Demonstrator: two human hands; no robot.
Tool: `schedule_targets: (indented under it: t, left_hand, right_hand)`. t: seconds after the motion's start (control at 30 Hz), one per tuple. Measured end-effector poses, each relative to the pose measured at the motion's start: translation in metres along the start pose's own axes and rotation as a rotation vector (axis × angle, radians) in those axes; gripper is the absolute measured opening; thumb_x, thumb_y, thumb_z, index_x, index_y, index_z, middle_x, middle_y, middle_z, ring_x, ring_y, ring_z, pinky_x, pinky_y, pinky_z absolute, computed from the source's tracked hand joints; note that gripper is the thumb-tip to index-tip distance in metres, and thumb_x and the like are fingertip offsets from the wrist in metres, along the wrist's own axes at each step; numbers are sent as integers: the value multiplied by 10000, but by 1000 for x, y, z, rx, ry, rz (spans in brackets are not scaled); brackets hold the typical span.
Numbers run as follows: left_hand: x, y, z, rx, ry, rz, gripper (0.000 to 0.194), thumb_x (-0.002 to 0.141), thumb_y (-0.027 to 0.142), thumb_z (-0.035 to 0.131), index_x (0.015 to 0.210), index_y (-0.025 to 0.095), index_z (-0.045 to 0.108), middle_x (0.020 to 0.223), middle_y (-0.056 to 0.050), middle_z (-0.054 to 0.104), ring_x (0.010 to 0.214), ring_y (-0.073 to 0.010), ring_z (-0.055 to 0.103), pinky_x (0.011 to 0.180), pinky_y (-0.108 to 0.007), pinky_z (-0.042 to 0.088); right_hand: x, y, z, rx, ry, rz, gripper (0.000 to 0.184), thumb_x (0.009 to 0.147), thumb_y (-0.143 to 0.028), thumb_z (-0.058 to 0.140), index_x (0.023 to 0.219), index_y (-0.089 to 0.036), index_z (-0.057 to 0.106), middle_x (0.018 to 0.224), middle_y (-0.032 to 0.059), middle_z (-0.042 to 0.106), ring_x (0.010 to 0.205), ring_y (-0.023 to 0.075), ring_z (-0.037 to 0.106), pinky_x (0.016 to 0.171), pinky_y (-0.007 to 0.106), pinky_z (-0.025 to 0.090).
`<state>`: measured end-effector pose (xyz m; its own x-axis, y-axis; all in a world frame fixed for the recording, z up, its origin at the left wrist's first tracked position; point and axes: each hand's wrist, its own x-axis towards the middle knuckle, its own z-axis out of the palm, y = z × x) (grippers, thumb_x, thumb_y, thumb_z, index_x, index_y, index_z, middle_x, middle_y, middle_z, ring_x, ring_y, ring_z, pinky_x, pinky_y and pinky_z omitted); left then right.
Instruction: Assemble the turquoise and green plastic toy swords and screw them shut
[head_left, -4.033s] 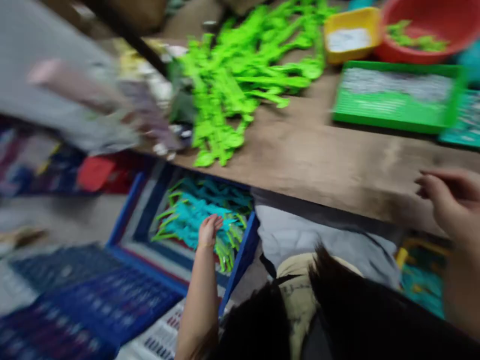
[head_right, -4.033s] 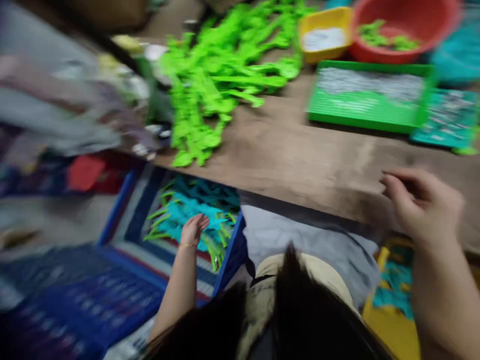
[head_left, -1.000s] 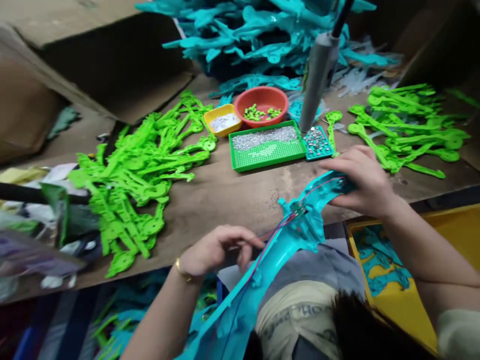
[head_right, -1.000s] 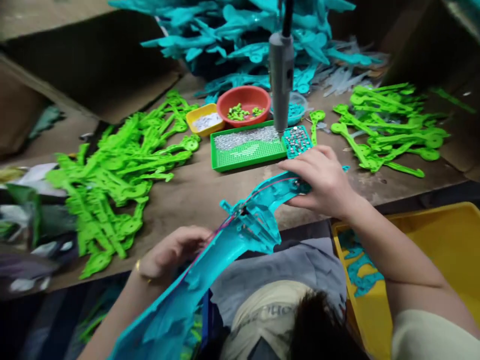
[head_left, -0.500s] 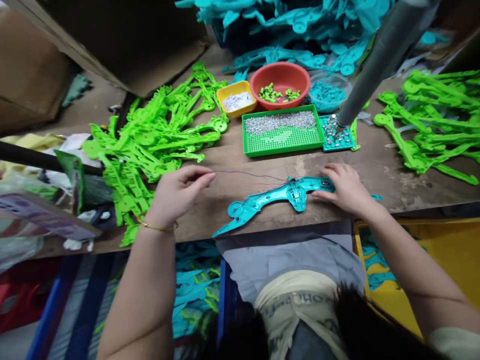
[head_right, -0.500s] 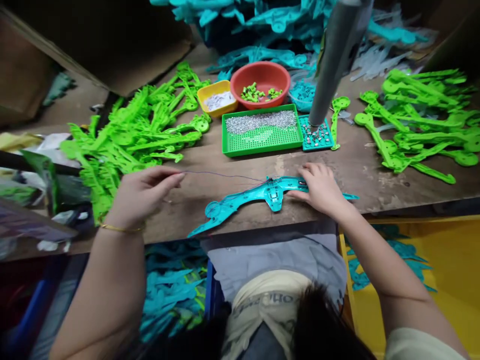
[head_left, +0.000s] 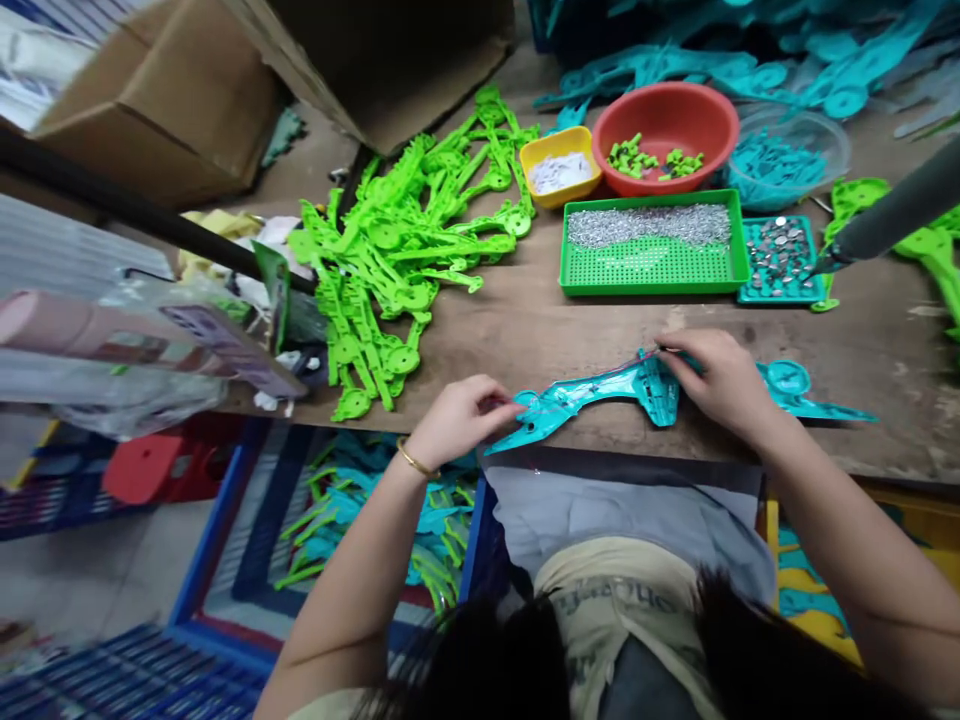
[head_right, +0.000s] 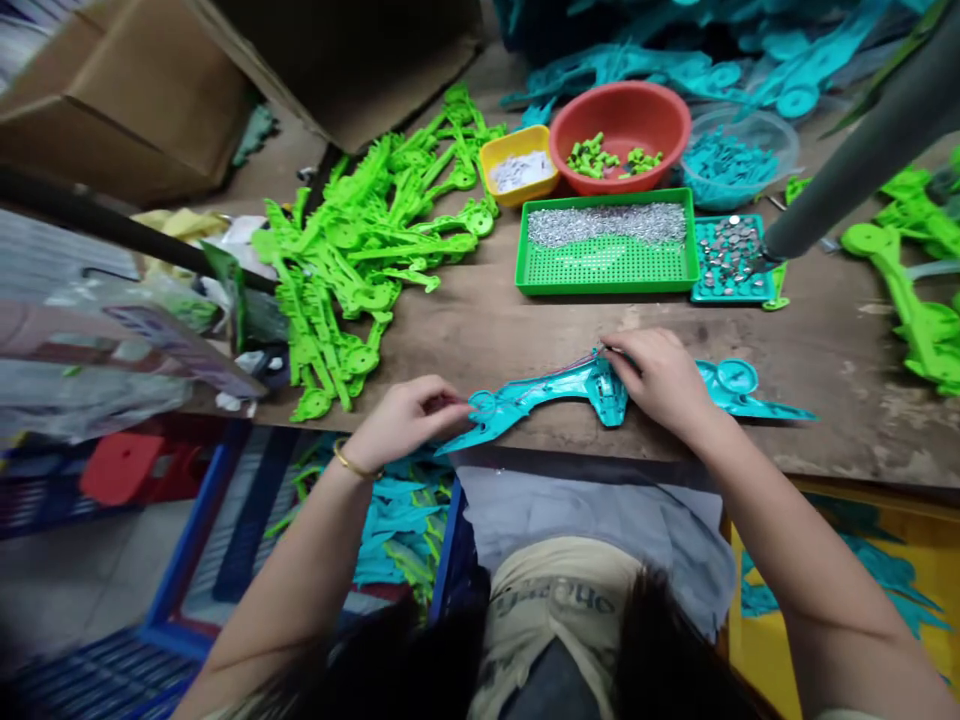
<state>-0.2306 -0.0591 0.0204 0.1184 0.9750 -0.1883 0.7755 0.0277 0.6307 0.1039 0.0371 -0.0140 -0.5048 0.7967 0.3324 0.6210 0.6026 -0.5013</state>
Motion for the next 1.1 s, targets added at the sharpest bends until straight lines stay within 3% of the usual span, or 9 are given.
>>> schedule_targets:
  t: [0.13,0.27,0.37,0.63,0.73,0.83,0.97,1.1]
  left_hand:
    - [-7,1,21,-20,-64,-9,385,757,552,715,747,173,649,711,5,593,633,-123,520,588,-245,386]
    - [-10,2,20,-165,-124,-20,332,835,499,623,854,177,700,779,-13,608,678,-130,541,633,-254,420]
    - [-10,0,18,-200,-155,3,324,794,485,678,907,184,714,816,-17,605,655,-121,508,614,-252,415]
    - [-6,0,24,-219,-125,71,197,824,384,667,781,197,712,818,-30,631,752,-144,584,703,-264,470]
    - [-6,3,21,-370,-133,-68,239,806,428,676,783,190,671,764,-24,664,692,-149,615,645,-260,497]
    - [-6,7,18,-549,-15,-223,303,779,471,699,832,184,617,722,-20,692,640,-156,651,605,-254,513]
    - [-8,20,17,-673,230,-265,274,770,402,726,850,175,595,606,14,651,510,-95,581,491,-183,436]
    - [-11,42,15,-979,202,-357,287,733,372,761,854,177,590,530,49,596,375,-46,462,348,-133,301]
  right_hand:
    - [-2,-12,-7,162,58,157,220,895,-310,608,1088,-245,691,1050,42,753,964,216,706,846,356,551]
    - [-2,-13,-7,278,53,270,180,871,-339,634,1004,-259,726,999,16,762,945,213,711,859,358,559]
    - [-3,-9,-6,353,35,334,181,850,-327,648,989,-252,738,991,20,765,945,220,710,879,376,558]
    - [-9,-3,-3,426,24,368,218,795,-356,709,972,-237,752,954,26,767,900,220,710,842,373,562]
    - [-11,-2,-3,415,25,371,220,797,-349,708,982,-240,755,957,26,769,897,220,711,831,368,562]
    - [-12,-2,-3,392,15,348,224,803,-339,704,1000,-245,756,971,24,768,910,218,710,844,366,559]
    - [-12,-2,-2,377,1,321,235,805,-345,707,1014,-250,756,996,29,766,930,224,708,867,380,556]
    - [-12,-1,-3,384,8,342,237,807,-355,702,1015,-255,754,987,29,767,924,227,711,862,390,561]
